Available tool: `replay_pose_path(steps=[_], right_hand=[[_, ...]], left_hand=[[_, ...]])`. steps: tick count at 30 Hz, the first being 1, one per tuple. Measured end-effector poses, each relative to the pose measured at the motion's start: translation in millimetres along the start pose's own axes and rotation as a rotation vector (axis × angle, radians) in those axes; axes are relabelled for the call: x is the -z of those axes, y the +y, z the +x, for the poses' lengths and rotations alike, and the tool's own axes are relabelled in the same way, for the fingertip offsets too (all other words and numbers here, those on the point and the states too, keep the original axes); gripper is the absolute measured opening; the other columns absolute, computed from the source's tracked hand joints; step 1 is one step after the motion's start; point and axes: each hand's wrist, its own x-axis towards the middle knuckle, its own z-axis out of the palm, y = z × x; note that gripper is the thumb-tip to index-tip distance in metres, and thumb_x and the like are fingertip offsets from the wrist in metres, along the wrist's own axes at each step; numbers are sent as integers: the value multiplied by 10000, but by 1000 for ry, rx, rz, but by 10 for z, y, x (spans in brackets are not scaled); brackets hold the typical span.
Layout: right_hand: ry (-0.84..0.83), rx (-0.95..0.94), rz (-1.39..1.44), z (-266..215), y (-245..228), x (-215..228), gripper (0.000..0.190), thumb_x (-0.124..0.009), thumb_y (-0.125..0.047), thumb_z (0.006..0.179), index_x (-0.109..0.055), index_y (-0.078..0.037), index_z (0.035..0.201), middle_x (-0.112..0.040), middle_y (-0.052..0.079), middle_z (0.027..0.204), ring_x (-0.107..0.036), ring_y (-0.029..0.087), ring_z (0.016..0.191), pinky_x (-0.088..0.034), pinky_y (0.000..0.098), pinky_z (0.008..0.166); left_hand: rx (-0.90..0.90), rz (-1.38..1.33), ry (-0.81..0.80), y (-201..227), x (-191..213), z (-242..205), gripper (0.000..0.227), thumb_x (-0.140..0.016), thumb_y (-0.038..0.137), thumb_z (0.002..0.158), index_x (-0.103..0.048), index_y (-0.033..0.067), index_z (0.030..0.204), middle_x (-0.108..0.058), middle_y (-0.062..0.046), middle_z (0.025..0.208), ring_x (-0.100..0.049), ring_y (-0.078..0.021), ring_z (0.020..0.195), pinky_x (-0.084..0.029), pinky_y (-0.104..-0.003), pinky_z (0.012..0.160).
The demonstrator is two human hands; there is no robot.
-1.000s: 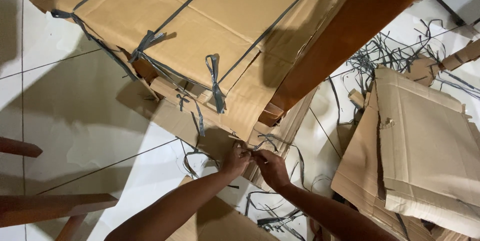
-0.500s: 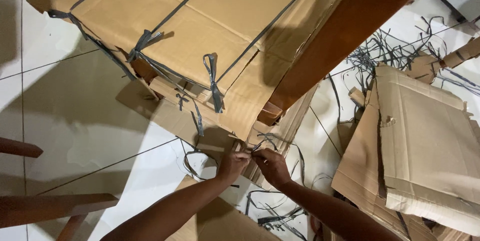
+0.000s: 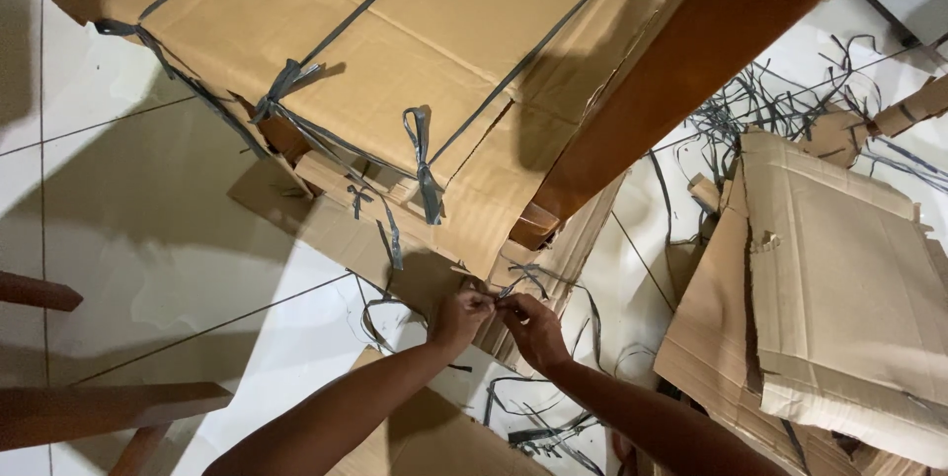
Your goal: Unwrapping a wooden chair by removing cardboard packaging and plastic ties
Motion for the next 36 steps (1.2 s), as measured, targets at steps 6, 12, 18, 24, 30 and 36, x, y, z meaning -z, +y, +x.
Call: replay_pose_path(steps=[6,12,18,24,30,36], right_hand=[[-12,-1,-34,-5,-127,72,96,-742,-178,918,-788,-195,1000,-779,98,881,-768,316,849,-599,444,795],[-5,-22,-55,22,-94,93,114,-758,-190,894,-805,-216,995,-793,77,845,-779,290,839,-604,418,772],[-76,54,-182,159,29,252,96,-735,-260,913,-788,-249,992,-794,94,821,-775,338,849,-610,469,796],[-85,-102,-223,236,92,453,134,-733,-273,924,-774,-198,1027,-797,96,869,-769,317,916,-601,464,852],[-70,-57,-282,238,115,566,141,-656,-277,959,-719,-152,975,-788,126,876,-762,362,926,-588,505,838],[-114,31,-511,339,89,626,116,-631,-269,948,-688,-171,971,-775,114,870,-755,359,919,-587,524,847]], left_hand=[[-39,114,24,-18,-49,48,142,-775,137,870,-795,14,938,-772,-198,885,-740,-275,800,-575,-373,681],[9,125,9,360,26,-42,117,-751,173,847,-796,66,858,-759,-130,799,-707,-207,739,-541,-341,647],[153,-244,104,496,-81,-160,220,-783,153,848,-604,38,905,-667,-116,826,-641,-220,823,-517,-386,721],[86,-30,14,483,50,-170,168,-797,154,867,-646,79,872,-683,-40,799,-644,-151,781,-503,-277,668],[34,332,89,-24,-91,-11,341,-766,378,866,-633,77,958,-763,-116,877,-764,-296,879,-565,-412,672],[21,384,109,-71,-66,84,231,-707,358,889,-635,139,878,-739,-70,784,-757,-277,780,-538,-362,604]])
